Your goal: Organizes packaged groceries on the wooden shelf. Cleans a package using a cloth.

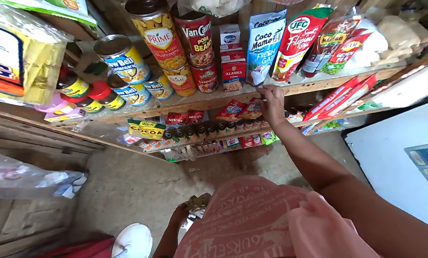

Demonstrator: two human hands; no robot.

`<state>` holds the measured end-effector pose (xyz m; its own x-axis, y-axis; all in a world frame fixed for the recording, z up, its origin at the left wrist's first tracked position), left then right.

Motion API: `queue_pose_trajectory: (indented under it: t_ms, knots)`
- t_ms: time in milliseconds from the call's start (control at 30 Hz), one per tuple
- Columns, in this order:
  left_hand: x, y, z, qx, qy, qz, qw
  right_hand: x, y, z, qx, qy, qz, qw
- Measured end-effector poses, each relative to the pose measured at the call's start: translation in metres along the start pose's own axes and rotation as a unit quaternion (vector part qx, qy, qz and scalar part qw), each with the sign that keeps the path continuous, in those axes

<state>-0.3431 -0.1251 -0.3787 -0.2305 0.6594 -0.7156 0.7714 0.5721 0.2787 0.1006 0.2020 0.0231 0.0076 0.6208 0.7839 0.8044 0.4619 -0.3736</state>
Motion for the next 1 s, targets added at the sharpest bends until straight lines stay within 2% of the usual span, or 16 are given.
queue_pose_trajectory:
  t_ms: [533,1000]
  knots:
    - [0.016,-0.005,-0.008,0.015,-0.004,0.014,1.000,-0.001,0.002,0.002,-0.012,0.006,0.011,1.000]
    - [0.026,0.007,-0.024,0.035,-0.018,0.025,0.999,-0.003,0.001,0.003,-0.018,0.021,0.007,1.000]
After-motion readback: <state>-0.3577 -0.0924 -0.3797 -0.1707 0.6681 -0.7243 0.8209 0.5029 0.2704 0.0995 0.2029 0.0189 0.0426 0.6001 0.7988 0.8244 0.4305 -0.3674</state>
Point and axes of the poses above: each hand's wrist, its own x-axis towards the middle knuckle, its own z-axis out of the palm, y = z × x, the point moved 9 cm from there along x, towards the middle knuckle, and after that the axes turned 11 degrees about y, right-handed, at the moved point
